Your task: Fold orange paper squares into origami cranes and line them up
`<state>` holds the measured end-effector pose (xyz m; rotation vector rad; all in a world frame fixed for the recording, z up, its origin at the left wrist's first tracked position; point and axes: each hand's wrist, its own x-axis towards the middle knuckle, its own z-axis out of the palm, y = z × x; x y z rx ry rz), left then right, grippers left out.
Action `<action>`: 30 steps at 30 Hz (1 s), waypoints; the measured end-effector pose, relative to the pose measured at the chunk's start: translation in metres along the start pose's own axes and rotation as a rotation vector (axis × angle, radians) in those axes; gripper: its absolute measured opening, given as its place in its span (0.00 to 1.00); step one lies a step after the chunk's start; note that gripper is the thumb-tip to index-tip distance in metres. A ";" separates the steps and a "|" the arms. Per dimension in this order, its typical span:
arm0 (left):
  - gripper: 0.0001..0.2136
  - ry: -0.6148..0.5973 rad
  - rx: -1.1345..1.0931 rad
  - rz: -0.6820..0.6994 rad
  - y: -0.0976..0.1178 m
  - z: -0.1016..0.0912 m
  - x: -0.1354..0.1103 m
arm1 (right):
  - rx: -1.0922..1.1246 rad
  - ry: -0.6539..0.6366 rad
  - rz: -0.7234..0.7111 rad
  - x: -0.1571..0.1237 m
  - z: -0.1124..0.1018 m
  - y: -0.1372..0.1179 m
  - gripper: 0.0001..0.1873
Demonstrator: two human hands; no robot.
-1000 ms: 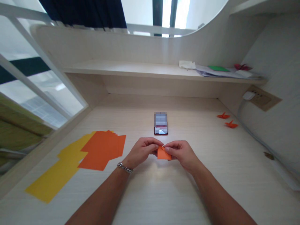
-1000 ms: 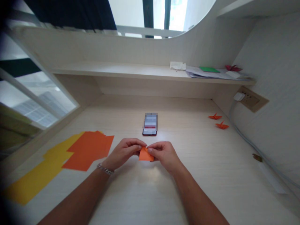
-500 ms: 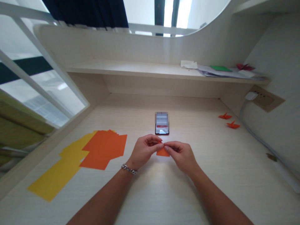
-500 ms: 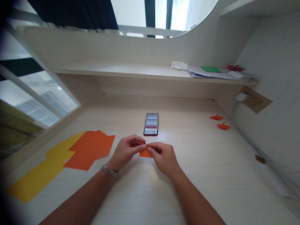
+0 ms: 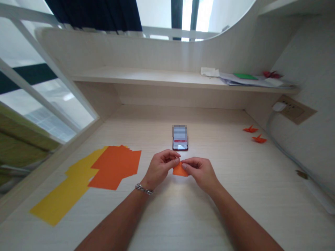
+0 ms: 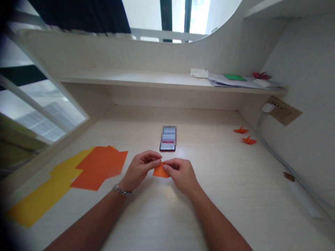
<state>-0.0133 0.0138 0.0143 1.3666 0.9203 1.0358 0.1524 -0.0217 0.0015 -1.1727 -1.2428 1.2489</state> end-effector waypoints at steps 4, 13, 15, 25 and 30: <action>0.09 0.000 0.002 -0.012 -0.004 0.000 0.000 | 0.102 0.003 0.075 0.001 0.001 0.001 0.13; 0.13 -0.012 0.036 -0.057 -0.005 0.000 0.000 | 0.159 -0.001 0.120 0.001 0.002 0.003 0.14; 0.13 -0.014 0.022 -0.063 -0.004 0.001 0.000 | 0.157 -0.013 0.125 0.002 0.001 0.002 0.14; 0.11 0.005 0.039 -0.048 -0.003 0.002 -0.001 | 0.160 -0.033 0.108 0.003 0.000 0.003 0.12; 0.10 -0.001 0.041 -0.030 -0.005 0.002 -0.001 | 0.153 -0.043 0.112 0.002 -0.001 0.002 0.12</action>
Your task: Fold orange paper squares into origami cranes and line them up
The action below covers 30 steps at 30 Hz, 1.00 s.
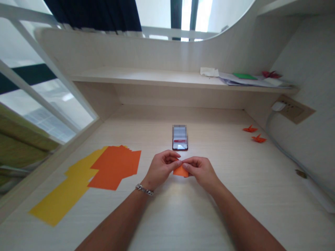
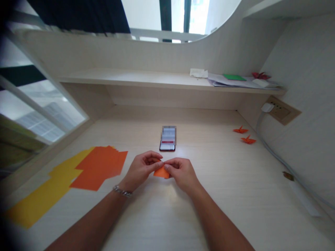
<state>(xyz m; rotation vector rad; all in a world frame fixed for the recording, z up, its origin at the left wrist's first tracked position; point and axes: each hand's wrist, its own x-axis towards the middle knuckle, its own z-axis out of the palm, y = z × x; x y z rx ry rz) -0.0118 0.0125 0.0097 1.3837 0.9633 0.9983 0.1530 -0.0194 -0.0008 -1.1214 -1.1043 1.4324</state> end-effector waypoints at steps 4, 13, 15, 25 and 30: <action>0.10 -0.006 0.004 0.012 -0.001 0.001 0.000 | -0.005 0.002 -0.004 0.001 0.000 0.001 0.11; 0.08 0.038 0.010 0.023 0.001 0.004 0.000 | -0.115 0.038 -0.014 0.003 0.000 0.006 0.12; 0.08 0.034 0.007 0.024 0.000 0.004 0.000 | -0.156 0.037 -0.016 0.003 -0.001 0.006 0.11; 0.08 -0.057 -0.091 -0.019 -0.005 -0.001 0.002 | -0.193 0.017 0.023 0.004 -0.004 0.004 0.10; 0.09 -0.045 -0.032 -0.035 -0.001 0.001 0.002 | -0.207 0.025 0.014 0.003 -0.004 0.003 0.10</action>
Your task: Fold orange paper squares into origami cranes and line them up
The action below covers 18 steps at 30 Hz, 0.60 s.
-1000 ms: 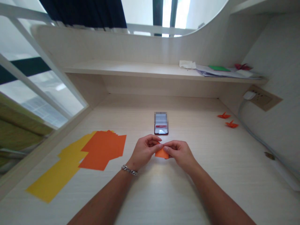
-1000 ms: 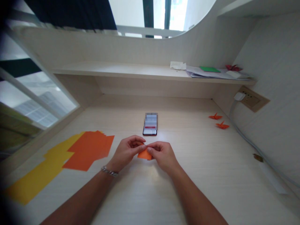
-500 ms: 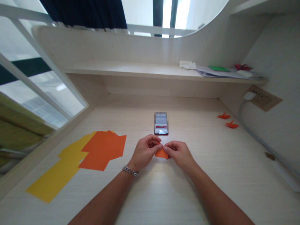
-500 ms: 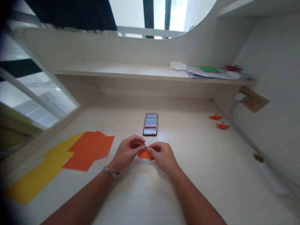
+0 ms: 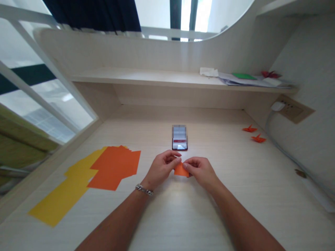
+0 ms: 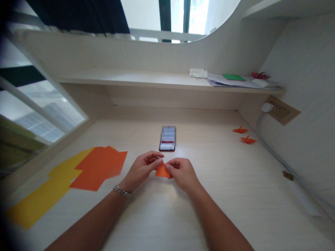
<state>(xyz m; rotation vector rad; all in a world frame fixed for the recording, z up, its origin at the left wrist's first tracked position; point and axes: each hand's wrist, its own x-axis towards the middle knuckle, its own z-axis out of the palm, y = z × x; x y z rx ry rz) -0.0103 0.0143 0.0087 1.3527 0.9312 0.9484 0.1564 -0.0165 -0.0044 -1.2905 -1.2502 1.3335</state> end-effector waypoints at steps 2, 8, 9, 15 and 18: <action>0.09 0.020 0.046 0.010 0.001 0.001 0.000 | -0.014 -0.002 -0.003 0.000 0.001 0.000 0.09; 0.08 0.048 0.075 0.037 -0.001 0.001 -0.001 | -0.022 -0.027 0.008 0.002 0.001 0.004 0.09; 0.08 0.048 0.075 0.044 -0.002 0.002 -0.002 | -0.022 -0.032 0.008 0.002 0.001 0.004 0.09; 0.08 0.054 0.075 0.091 -0.002 0.003 -0.003 | -0.005 -0.035 0.016 -0.001 0.000 0.000 0.11; 0.08 0.062 0.066 0.098 -0.002 0.003 -0.003 | -0.011 -0.040 0.025 -0.001 0.000 -0.001 0.12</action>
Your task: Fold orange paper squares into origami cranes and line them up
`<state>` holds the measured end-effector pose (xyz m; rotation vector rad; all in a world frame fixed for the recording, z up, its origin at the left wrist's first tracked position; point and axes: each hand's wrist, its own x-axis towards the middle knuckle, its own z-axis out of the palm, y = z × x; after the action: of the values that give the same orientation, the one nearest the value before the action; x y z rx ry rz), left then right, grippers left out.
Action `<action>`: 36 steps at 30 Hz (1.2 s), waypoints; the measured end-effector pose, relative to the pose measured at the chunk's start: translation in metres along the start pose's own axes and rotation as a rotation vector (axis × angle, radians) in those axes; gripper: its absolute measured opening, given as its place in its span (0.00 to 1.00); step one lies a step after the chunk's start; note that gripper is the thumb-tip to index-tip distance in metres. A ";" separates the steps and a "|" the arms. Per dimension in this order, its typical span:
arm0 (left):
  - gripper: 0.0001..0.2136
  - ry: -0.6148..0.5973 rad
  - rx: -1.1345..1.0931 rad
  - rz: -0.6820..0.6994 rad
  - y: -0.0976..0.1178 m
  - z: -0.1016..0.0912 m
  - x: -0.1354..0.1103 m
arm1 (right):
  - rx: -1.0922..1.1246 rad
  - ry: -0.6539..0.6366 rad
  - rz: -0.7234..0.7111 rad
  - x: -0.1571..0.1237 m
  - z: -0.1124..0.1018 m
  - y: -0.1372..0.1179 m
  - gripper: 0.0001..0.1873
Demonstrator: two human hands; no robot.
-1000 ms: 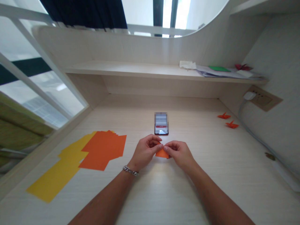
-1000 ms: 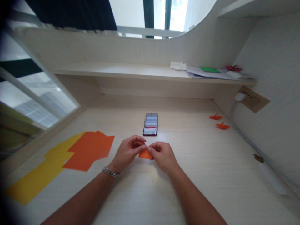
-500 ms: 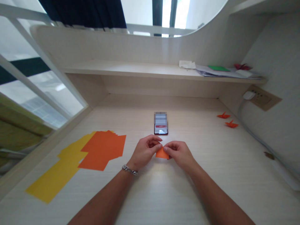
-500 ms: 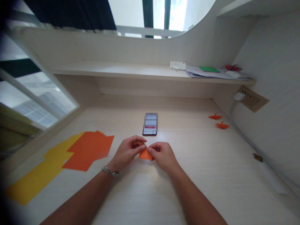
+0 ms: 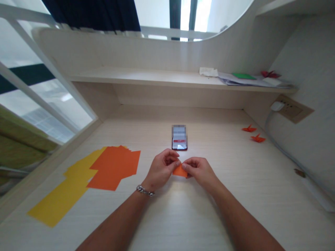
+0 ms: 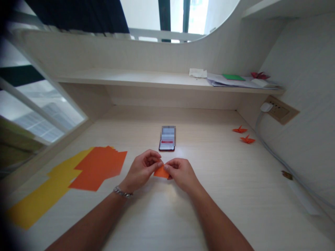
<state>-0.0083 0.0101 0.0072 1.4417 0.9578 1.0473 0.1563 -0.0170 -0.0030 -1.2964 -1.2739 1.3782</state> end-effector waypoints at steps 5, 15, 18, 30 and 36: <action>0.09 -0.014 -0.011 -0.035 0.002 0.001 0.000 | -0.112 0.039 -0.078 0.000 0.000 0.002 0.11; 0.09 0.055 -0.006 -0.009 0.003 0.001 0.000 | -0.046 -0.008 -0.065 0.001 -0.003 0.002 0.11; 0.10 0.069 -0.027 -0.027 0.001 0.000 0.001 | -0.234 0.044 -0.139 -0.002 -0.004 0.000 0.10; 0.12 0.017 -0.064 -0.067 -0.001 0.001 0.000 | -0.320 0.029 -0.195 -0.003 -0.002 -0.003 0.09; 0.15 0.017 -0.074 -0.130 0.001 -0.001 0.000 | -0.337 0.051 -0.209 -0.005 0.003 -0.002 0.09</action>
<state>-0.0094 0.0103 0.0083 1.2946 1.0009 0.9904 0.1535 -0.0217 -0.0003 -1.3641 -1.6056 1.0073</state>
